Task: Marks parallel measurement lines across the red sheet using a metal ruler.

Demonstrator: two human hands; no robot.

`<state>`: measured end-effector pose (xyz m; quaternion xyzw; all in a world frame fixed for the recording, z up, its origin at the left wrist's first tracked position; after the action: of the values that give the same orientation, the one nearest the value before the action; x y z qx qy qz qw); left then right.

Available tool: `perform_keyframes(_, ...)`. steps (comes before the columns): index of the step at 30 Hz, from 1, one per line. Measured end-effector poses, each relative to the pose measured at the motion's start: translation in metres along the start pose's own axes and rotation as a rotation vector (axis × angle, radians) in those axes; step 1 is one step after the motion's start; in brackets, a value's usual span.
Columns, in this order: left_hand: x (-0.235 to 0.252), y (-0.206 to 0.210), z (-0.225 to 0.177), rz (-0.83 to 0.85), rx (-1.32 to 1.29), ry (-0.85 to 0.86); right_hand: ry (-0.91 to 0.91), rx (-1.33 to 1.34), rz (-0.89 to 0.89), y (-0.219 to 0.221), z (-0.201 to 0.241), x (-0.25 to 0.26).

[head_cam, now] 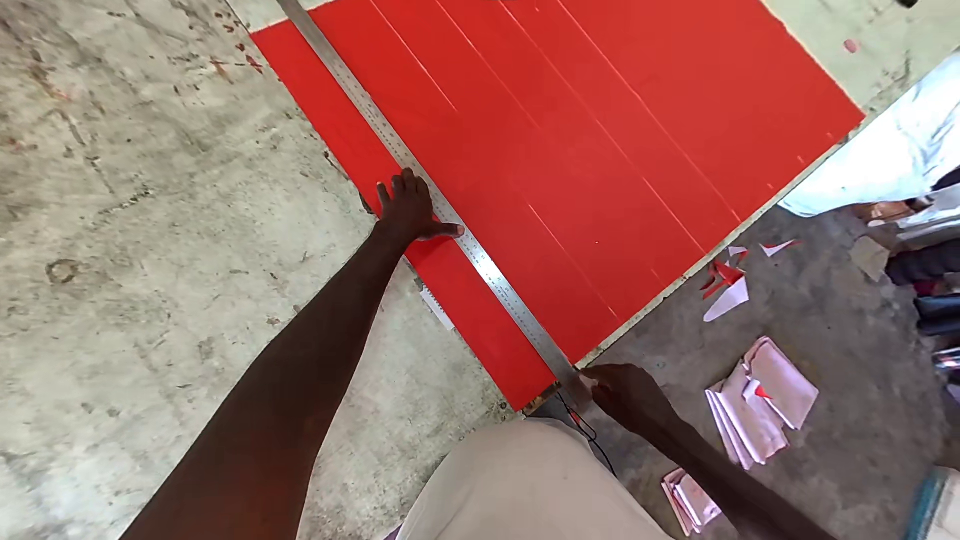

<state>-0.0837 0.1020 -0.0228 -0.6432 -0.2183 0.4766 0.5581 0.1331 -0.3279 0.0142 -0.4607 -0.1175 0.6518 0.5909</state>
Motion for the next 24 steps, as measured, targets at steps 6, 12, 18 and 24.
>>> perform_keyframes(6, 0.0, 0.004, 0.001, -0.021, 0.004, 0.002, -0.212, 0.286, -0.282, 0.009, 0.014, 0.066)
perform_keyframes(12, -0.002, 0.002, 0.001, -0.009, 0.03, 0.006, -0.258, 0.229, -0.302, 0.013, 0.037, 0.098)
perform_keyframes(18, -0.003, 0.008, 0.004, -0.054, -0.008, 0.016, -0.289, 0.162, -0.326, 0.011, 0.039, 0.103)
perform_keyframes(24, -0.005, 0.013, 0.004, -0.076, -0.028, 0.038, -0.261, 0.106, -0.31, 0.016, 0.038, 0.095)
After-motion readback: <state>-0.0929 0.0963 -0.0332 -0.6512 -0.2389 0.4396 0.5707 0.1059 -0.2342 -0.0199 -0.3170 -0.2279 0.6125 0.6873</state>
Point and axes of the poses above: each hand's wrist, its own x-axis towards the middle knuckle, its own y-axis out of the palm, z = x × y, the point moved 1 cm from there along x, towards the middle knuckle, and after that the axes turned 13 degrees about x, right-handed, at the moved point
